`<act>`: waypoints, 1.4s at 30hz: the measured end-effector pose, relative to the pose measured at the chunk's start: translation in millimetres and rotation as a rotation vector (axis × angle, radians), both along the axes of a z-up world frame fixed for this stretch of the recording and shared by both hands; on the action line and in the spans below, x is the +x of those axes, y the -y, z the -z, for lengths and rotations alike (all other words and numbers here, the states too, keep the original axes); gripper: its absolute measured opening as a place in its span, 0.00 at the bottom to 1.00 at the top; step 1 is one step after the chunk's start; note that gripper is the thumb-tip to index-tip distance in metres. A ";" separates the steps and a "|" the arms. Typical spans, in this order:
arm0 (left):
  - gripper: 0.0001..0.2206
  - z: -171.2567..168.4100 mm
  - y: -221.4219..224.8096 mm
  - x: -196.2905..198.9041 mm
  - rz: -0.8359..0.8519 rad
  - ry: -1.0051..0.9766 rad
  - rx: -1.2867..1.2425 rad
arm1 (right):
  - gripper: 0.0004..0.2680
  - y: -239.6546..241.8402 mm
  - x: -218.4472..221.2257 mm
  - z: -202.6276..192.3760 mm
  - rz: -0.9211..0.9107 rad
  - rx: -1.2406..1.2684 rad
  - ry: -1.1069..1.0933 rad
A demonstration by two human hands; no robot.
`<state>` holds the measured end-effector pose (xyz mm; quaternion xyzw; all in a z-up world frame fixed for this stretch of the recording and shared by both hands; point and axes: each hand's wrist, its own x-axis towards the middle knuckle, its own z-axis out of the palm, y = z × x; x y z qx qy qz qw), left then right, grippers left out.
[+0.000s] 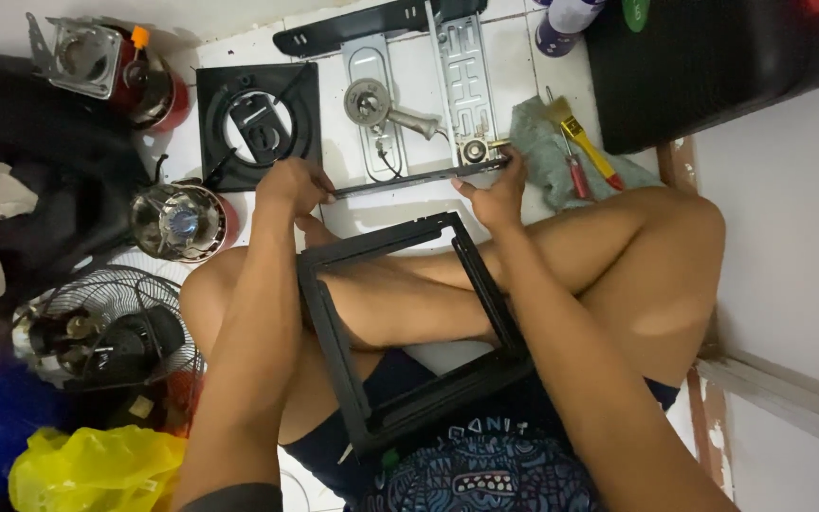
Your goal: Cleaning the burner area of a portable gas stove with a brush and then fitting and securing the top metal frame onto the stove body.
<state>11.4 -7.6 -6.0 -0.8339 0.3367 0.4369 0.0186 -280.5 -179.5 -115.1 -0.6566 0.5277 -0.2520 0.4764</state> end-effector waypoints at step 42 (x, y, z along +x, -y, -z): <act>0.16 -19.1 -7.7 -13.8 -0.144 0.125 -0.193 | 0.38 -2.3 -3.9 7.5 0.011 0.046 0.161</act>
